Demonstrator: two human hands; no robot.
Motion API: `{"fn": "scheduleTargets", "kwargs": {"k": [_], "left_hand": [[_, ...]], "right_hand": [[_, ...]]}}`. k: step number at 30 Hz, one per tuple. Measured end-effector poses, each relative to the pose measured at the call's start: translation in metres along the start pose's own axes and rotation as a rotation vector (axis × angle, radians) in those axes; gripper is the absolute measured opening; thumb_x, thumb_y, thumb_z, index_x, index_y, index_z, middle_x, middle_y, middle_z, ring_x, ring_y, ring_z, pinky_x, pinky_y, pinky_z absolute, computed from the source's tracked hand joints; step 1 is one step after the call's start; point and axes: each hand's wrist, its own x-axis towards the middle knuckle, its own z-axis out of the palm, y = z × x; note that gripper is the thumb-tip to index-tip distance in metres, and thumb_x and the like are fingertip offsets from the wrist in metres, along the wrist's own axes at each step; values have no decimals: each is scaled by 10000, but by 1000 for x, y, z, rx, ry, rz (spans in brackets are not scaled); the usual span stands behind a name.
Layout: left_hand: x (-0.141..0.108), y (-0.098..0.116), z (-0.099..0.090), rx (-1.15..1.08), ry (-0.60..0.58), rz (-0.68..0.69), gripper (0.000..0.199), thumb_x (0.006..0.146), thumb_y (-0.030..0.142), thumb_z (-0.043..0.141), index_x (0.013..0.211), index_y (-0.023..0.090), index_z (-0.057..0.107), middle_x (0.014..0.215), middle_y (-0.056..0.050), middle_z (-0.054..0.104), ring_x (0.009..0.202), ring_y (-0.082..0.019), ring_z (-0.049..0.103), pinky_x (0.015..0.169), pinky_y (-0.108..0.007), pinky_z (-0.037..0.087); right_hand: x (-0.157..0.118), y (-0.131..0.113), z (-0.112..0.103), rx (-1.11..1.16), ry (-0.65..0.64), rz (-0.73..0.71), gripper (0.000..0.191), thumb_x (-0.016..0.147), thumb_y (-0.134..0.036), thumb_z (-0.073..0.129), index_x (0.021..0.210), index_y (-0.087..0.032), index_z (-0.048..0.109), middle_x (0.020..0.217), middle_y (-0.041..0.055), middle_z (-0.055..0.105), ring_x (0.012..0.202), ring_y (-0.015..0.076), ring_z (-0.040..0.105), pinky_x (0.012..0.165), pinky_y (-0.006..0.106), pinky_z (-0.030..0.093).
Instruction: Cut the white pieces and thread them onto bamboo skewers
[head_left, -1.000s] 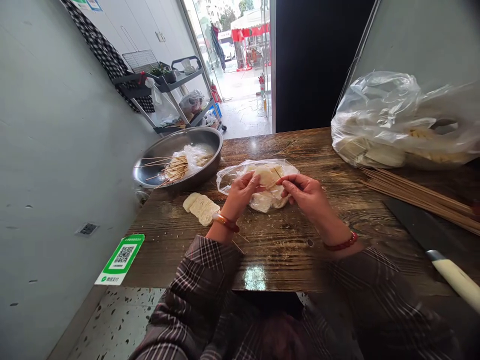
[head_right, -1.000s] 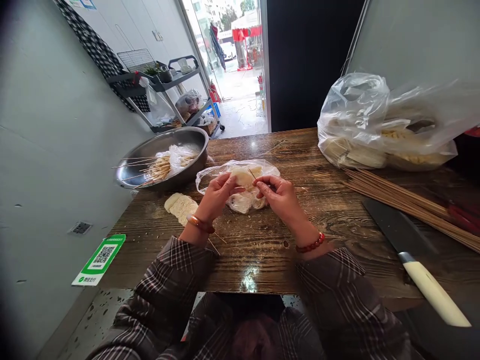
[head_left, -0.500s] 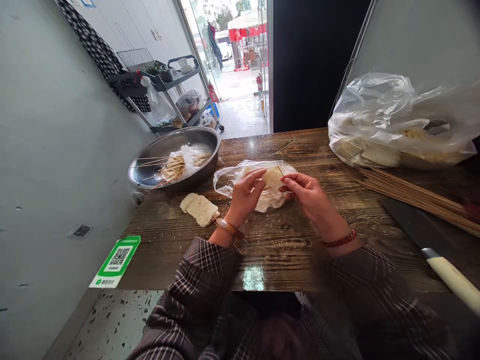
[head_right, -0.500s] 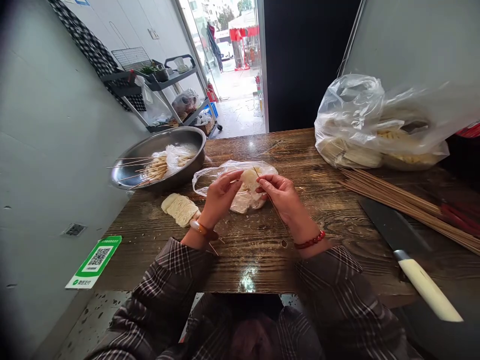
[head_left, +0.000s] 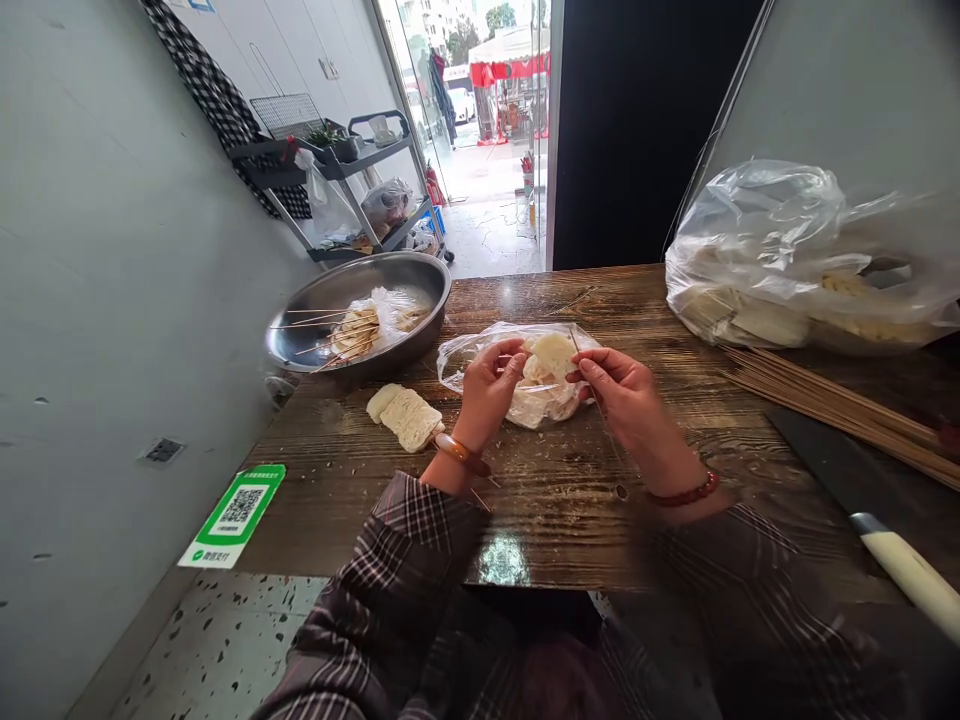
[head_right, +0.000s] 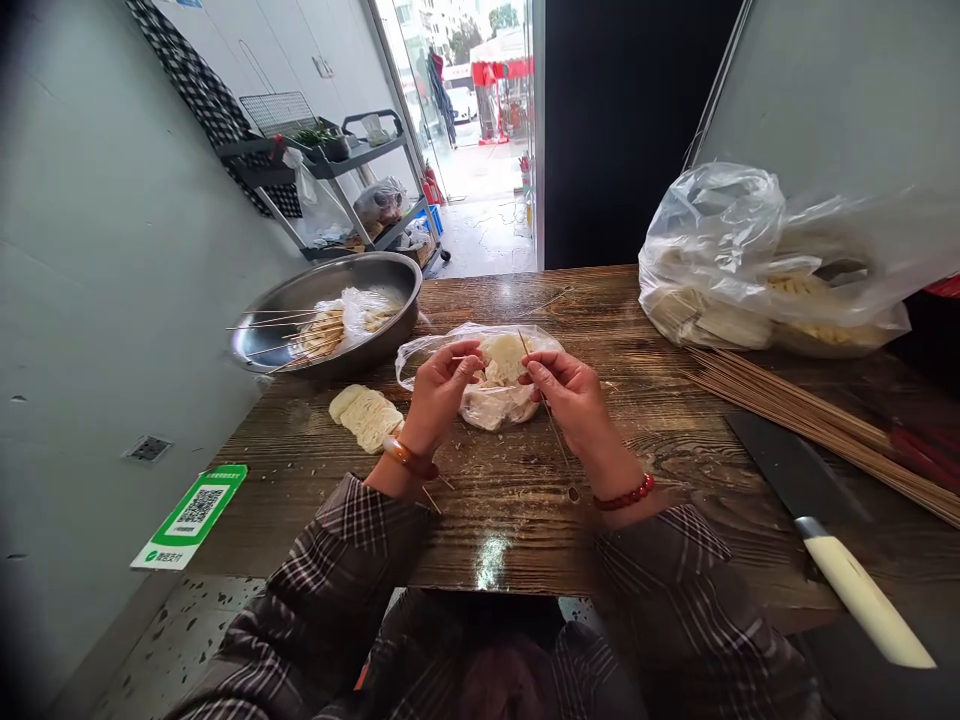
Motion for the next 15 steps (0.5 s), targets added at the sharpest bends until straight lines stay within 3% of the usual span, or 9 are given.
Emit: {"fn": "scheduleTargets", "kwargs": {"k": [4,7,11,15], "left_hand": [[-3,0,7,142,-96,144,374,840,309,715,1187,171,703,1222,-134,648,951,-178,673,781,-293,585],[-4,0,12,105,-151,153,480,786,310,777,1237,172,684,1290,-146,634,1005,-210,679,822,-319,595],[-3,-3,12,-61,-168,-2,422,805,345,768,1177,155,710,1104,-110,734,940,-208,689,820,-302,566],[1,-4,5,-318,-73,-182,287,785,329,775,1003,145,739,967,-58,746,770,-128,642,654,-213,505]], "right_hand": [[-3,2,3,-14,-8,-14,366,687,-513,852,862,-211,742,958,46,749,759,144,690,557,228,505],[-7,2,5,-13,-84,1,291,740,-478,827,861,-224,756,1170,58,746,823,148,698,607,243,536],[-10,-1,7,0,-165,26,249,780,-470,802,857,-237,758,1085,59,768,881,173,704,613,246,538],[-6,-2,3,-67,-123,18,292,776,-499,775,878,-227,740,1092,71,760,809,176,701,551,257,524]]}}
